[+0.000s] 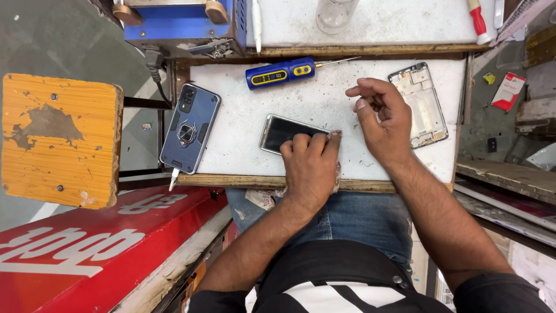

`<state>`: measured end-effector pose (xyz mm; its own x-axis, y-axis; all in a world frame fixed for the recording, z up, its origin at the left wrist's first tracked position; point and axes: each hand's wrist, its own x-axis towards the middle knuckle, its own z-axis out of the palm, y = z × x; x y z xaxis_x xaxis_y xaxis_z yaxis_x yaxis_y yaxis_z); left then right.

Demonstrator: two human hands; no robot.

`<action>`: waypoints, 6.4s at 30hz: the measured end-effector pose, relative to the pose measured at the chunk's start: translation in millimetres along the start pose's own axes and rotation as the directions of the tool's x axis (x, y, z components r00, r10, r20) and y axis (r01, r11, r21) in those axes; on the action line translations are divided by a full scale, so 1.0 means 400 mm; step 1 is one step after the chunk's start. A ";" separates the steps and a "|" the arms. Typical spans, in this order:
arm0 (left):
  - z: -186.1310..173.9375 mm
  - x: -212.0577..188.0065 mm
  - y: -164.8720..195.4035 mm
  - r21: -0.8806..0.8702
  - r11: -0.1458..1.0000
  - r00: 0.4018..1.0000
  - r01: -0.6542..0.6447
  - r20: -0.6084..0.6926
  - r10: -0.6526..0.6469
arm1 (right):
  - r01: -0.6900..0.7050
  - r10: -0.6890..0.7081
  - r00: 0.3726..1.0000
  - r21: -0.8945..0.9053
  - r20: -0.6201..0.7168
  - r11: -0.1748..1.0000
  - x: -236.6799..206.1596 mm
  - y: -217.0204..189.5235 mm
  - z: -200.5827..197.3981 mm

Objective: The person works on a smartphone at a repair bench. They wipe the phone with a patterned cloth, open a small bottle and dampen the cloth, then use a blue handheld tool to work along the edge of the phone screen while holding the phone steady, and continue wiping the device.

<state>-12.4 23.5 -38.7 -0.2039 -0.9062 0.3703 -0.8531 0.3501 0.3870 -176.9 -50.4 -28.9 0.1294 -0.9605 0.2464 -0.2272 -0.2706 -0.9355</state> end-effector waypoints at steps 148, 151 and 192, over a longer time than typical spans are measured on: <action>-0.049 0.024 -0.026 0.008 1.000 0.998 -0.023 0.061 0.023 | -0.099 0.227 0.914 -0.358 0.336 0.928 0.036 -0.065 0.021; -0.079 -0.045 -0.023 -0.002 0.999 0.998 -0.036 0.057 0.036 | -0.069 0.191 0.922 -0.342 0.337 0.937 0.038 -0.066 0.017; -0.063 0.000 -0.005 0.003 1.000 0.997 0.027 0.076 -0.027 | -0.011 0.084 0.973 -0.324 0.214 0.946 0.011 -0.022 0.036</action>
<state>1.3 28.9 -18.2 -0.2163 -0.9308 0.2947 -0.8598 0.3246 0.3942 -160.3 -51.3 -23.1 0.3132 -0.9436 0.1070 -0.5289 -0.2669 -0.8056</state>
